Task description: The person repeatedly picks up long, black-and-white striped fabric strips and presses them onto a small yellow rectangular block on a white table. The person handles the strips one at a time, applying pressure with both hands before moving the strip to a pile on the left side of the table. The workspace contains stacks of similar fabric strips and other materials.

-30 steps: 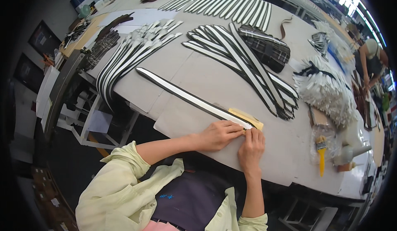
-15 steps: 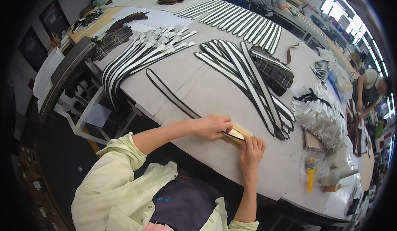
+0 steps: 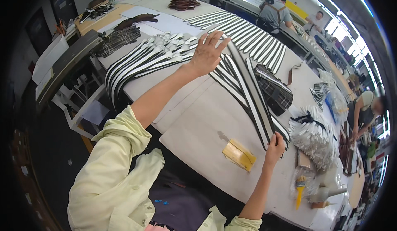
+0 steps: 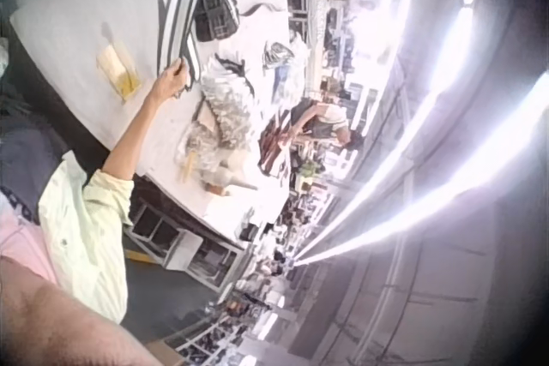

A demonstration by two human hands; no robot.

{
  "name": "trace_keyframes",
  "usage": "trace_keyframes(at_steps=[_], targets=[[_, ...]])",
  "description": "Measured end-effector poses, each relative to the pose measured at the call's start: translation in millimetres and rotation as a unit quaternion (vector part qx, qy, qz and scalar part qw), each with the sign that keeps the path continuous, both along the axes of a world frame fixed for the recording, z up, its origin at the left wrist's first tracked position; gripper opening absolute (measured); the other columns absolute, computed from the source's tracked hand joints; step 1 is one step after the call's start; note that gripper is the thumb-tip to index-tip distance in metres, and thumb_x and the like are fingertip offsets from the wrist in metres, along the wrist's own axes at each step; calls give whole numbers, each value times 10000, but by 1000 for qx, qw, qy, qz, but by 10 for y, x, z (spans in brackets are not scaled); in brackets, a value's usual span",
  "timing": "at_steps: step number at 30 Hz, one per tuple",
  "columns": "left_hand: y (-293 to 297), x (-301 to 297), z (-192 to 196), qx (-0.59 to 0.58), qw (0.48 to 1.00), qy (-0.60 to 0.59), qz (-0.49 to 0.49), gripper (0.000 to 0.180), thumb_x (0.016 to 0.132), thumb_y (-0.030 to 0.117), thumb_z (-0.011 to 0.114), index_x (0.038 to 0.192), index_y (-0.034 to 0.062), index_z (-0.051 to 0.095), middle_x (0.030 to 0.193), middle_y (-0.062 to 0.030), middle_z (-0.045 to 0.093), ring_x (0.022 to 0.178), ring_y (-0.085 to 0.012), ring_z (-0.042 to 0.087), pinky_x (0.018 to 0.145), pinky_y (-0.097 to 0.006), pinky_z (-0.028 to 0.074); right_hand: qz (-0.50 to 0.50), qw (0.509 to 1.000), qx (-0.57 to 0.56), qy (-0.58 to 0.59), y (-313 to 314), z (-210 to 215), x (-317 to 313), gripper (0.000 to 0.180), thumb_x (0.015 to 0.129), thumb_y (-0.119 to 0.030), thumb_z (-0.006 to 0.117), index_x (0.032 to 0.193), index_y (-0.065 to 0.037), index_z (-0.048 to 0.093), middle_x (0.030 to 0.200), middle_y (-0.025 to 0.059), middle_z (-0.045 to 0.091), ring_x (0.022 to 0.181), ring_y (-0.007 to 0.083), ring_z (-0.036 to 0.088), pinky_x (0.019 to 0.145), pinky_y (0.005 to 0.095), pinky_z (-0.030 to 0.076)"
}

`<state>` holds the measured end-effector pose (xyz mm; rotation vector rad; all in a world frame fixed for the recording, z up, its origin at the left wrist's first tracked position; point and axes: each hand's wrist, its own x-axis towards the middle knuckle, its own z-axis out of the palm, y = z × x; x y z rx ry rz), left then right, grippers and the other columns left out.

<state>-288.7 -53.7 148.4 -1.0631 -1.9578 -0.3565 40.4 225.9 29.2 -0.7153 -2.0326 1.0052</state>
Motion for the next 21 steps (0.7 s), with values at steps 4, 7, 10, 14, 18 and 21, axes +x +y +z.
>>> trace_keyframes(at_steps=[4,7,10,14,18,21], targets=[[-458,-302,-626,0,996,-86,28,527,817,154,742,1330,87,645,1484,-188,472,1430,-361,403,1174,-521,308,-23,999,23,-34,388,-152,-217,204,997,-116,651,1131,22,722,809,65,671,665,132,596,653,295,506],[-1449,-777,-1220,36,972,-168,159,411,788,181,756,1194,116,742,1379,-161,586,1352,-341,505,1097,-521,415,-24,996,81,-44,658,-344,-176,202,979,-101,657,1140,3,723,900,119,704,789,229,653,782,364,526],[-2492,-986,-1325,95,909,-229,336,342,822,207,763,1148,113,723,1244,-116,633,1234,-323,556,1034,-497,455,-75,976,193,-62,360,-124,-33,198,983,-88,654,1154,-7,715,992,115,680,864,243,647,822,365,520],[-3410,-1141,-1376,92,812,-273,508,379,872,326,766,1174,103,712,1294,-141,630,1273,-355,548,1060,-510,446,-51,981,185,-41,102,-136,318,189,985,-71,653,1152,-1,707,1040,112,660,955,245,635,847,368,512],[-3734,-1240,-1349,81,818,-362,440,403,843,411,787,1117,121,727,1274,-147,639,1261,-364,563,1044,-519,465,-6,989,138,-60,-312,-205,564,161,988,-56,634,1124,8,692,1056,121,663,989,261,627,862,375,505],[-3803,-1331,-1294,68,812,-409,410,396,856,399,782,1114,109,705,1263,-154,640,1266,-375,559,1055,-512,465,6,989,131,-75,-511,-209,631,152,985,-53,624,1106,14,688,1065,131,663,997,268,624,858,379,506]])
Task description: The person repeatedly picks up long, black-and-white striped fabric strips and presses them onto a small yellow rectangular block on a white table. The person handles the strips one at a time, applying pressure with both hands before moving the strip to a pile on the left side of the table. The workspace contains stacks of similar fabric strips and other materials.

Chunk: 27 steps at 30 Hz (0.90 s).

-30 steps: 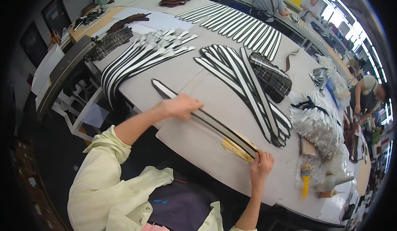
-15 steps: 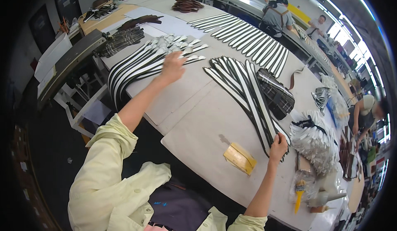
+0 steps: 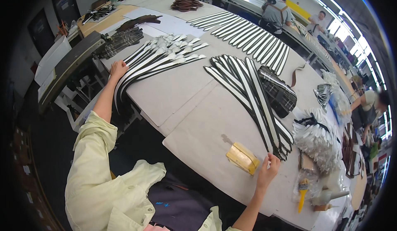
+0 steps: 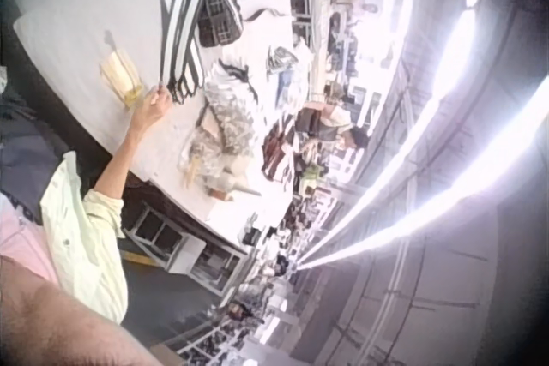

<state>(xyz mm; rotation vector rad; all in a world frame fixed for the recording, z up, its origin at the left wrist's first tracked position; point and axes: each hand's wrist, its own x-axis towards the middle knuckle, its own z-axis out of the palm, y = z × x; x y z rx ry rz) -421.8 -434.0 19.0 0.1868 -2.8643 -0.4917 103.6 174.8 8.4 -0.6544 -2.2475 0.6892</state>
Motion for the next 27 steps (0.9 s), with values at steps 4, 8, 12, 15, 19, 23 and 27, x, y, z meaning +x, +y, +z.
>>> trace_keyframes(at_steps=[4,8,12,15,19,23,27], targets=[[181,40,-18,-39,997,64,16,467,835,382,793,1185,83,713,1297,-165,643,1257,-371,585,1062,-514,474,27,999,17,-3,-70,-12,142,158,1000,-64,619,1122,-6,701,1106,109,673,1003,231,645,816,350,510],[2,-63,166,-24,997,-59,-37,533,812,390,809,1240,91,702,1325,-160,635,1261,-357,590,1053,-497,488,29,999,24,-10,-210,34,197,152,994,-53,610,1109,-3,696,1103,119,671,996,246,645,816,359,508],[101,49,175,-30,998,25,-58,529,788,338,828,1239,98,693,1225,-152,648,1210,-353,605,1020,-491,503,24,999,3,-27,-379,50,232,151,976,-24,612,1102,11,687,1099,149,659,1025,301,633,892,399,502],[246,251,81,-58,978,172,-106,440,824,249,806,1207,79,671,1153,-155,642,1166,-354,616,976,-490,512,24,999,-2,-38,-458,8,243,148,969,-14,621,1099,15,684,1101,165,654,1047,335,627,938,429,496],[156,493,-14,-15,956,270,-117,261,938,145,710,1157,48,607,1109,-172,660,1089,-354,651,891,-486,524,34,999,12,-30,-547,8,179,146,969,-16,627,1099,10,688,1112,165,656,1055,340,623,951,442,491],[335,1127,94,96,938,304,-135,177,1028,138,621,1140,18,553,941,-163,709,822,-343,705,726,-450,543,43,999,26,-13,-599,28,219,135,982,-22,624,1089,6,701,1091,141,666,1025,296,628,873,397,503],[773,2367,322,197,914,257,-245,137,1041,116,618,1149,35,590,813,-138,717,623,-267,700,562,-390,533,112,991,-74,-10,-1001,118,63,141,988,-29,637,1103,-6,715,1065,107,692,903,205,654,737,314,514]])
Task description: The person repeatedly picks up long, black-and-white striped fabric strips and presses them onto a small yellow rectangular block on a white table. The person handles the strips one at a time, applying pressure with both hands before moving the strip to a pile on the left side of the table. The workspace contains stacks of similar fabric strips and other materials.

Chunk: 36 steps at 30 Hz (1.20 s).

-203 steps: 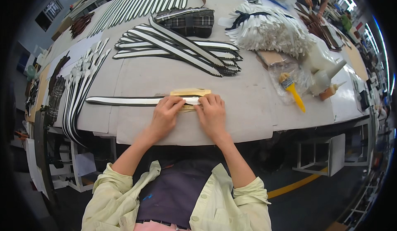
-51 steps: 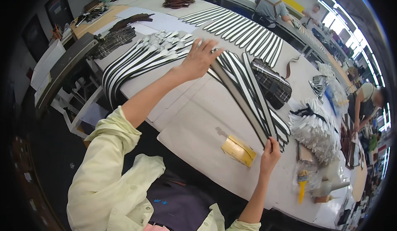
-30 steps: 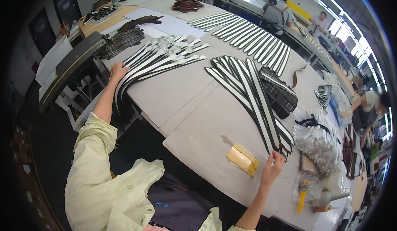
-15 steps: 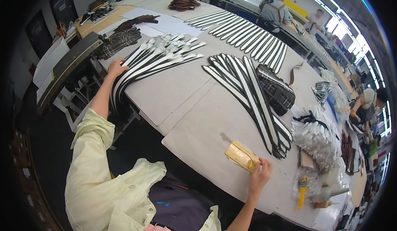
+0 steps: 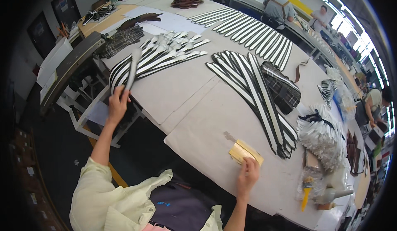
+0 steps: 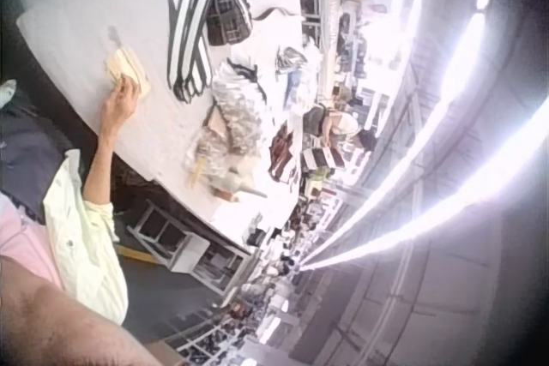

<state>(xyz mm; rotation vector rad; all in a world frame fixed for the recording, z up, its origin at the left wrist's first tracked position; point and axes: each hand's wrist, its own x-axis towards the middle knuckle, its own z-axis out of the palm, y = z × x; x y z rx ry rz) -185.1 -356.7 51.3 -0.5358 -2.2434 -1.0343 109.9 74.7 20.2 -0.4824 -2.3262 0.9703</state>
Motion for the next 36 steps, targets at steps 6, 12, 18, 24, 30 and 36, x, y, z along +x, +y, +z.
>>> trace_keyframes(at_steps=[6,12,18,24,30,36], targets=[[821,1351,326,-87,905,-196,-367,165,936,21,723,1098,-7,707,872,-140,750,743,-240,753,669,-325,580,188,859,-477,-5,-932,351,-489,244,992,-138,705,1169,29,701,1110,153,737,699,152,649,623,267,520],[484,1409,250,-261,755,-467,-380,657,829,463,845,1265,10,654,894,-189,749,853,-331,744,751,-408,555,181,819,-533,109,-691,486,-340,198,961,-102,747,1097,39,720,934,138,737,666,160,648,537,289,505],[59,987,1137,-370,907,-157,-127,350,705,100,798,1041,66,704,973,-120,720,1010,-332,664,979,-448,431,9,810,-557,183,-67,313,-132,169,973,-115,747,1078,13,720,1000,88,731,655,130,619,488,262,455],[1260,592,1566,-468,879,40,-80,711,764,161,854,1408,50,575,1501,-182,490,1471,-367,386,1250,-532,193,-2,759,-625,179,-207,185,-522,238,989,-191,742,1126,-6,681,878,47,711,648,154,675,604,294,536],[3289,1002,271,-155,824,-140,-526,366,911,214,779,1208,21,690,1185,-163,714,1090,-309,694,943,-389,539,25,773,-611,168,-80,-23,-479,320,1018,-178,690,1234,53,642,1052,111,706,879,199,748,748,313,619],[3706,1174,-362,-118,794,-252,-540,154,917,125,734,1022,12,724,972,-123,733,876,-258,710,802,-358,557,-68,825,-536,168,83,-18,173,328,1043,-63,589,1329,98,581,1303,154,648,1059,202,714,833,298,607]])
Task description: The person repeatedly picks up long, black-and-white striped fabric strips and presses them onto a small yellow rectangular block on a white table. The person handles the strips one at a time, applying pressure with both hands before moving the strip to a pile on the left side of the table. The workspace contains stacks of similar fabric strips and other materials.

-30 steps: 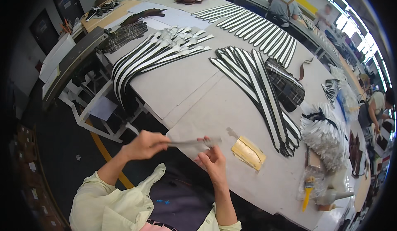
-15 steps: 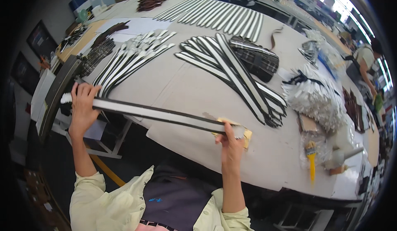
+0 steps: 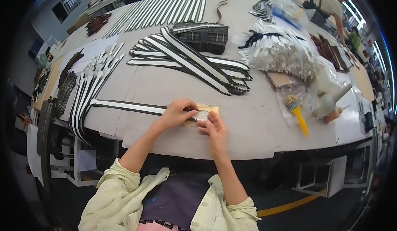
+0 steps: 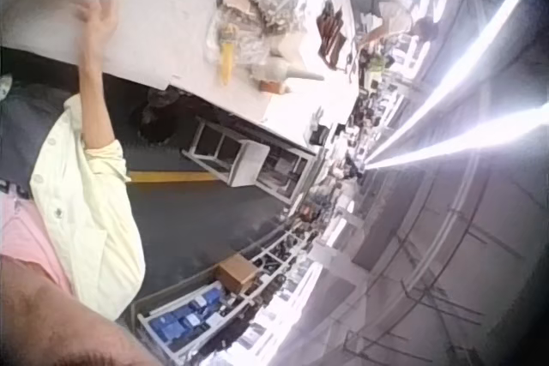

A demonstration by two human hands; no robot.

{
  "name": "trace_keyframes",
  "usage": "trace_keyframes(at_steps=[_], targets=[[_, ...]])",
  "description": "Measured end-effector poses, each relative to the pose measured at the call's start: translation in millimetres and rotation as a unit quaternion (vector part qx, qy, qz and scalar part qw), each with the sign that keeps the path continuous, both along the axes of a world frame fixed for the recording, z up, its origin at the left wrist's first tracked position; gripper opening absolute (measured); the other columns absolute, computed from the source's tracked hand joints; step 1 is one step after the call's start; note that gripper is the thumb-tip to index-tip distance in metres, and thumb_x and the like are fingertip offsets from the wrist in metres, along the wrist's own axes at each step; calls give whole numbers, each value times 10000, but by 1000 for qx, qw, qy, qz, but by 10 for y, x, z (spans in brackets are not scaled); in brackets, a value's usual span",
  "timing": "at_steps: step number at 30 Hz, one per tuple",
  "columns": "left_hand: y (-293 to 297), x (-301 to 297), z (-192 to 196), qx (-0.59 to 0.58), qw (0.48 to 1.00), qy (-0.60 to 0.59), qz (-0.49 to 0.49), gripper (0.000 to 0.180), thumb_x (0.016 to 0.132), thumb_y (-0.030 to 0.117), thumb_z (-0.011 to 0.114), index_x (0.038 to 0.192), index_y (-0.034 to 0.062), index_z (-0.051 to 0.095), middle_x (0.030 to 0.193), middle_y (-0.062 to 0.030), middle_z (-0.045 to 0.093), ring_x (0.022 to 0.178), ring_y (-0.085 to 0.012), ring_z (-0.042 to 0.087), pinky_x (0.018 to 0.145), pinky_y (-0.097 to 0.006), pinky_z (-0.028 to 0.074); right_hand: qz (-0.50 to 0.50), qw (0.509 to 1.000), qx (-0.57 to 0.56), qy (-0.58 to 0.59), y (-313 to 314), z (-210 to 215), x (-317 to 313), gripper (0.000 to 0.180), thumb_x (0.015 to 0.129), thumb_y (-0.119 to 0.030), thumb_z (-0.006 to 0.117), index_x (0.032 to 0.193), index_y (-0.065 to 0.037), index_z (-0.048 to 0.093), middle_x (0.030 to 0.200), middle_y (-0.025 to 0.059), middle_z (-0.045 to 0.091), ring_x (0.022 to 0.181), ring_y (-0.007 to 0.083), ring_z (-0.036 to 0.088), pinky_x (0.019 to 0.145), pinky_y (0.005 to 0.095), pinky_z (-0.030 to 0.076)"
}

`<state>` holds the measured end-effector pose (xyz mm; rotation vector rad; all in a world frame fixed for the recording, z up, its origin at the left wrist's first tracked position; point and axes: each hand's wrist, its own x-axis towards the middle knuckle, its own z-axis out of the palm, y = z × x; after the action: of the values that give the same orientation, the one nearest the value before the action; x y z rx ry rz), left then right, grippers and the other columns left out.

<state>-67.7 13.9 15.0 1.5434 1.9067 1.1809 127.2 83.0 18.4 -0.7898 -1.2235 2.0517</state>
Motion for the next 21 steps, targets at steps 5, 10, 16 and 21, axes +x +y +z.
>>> trace_keyframes(at_steps=[5,10,16,21], targets=[[28,179,-15,33,994,93,36,135,913,140,750,1009,48,725,949,-113,716,860,-296,700,771,-373,546,-40,939,308,-148,128,-241,447,290,1006,-14,603,1287,49,632,1230,130,684,980,236,700,807,326,567],[154,238,-5,40,990,132,28,127,908,147,759,988,53,729,921,-101,706,818,-312,693,731,-391,540,-40,752,630,-191,80,-173,292,360,868,52,638,1227,57,658,1248,160,676,948,326,650,817,409,547],[208,298,-66,65,983,168,47,127,898,141,765,988,57,737,919,-97,706,813,-315,695,721,-397,540,-46,665,699,-261,51,-260,161,451,821,-30,664,1257,84,658,1295,171,671,888,294,608,738,389,509],[215,314,-88,52,985,156,57,128,891,131,770,995,60,743,919,-99,705,801,-323,692,713,-401,538,-63,637,711,-292,27,-346,130,461,798,-52,664,1241,77,669,1353,180,657,873,268,597,707,364,482]])
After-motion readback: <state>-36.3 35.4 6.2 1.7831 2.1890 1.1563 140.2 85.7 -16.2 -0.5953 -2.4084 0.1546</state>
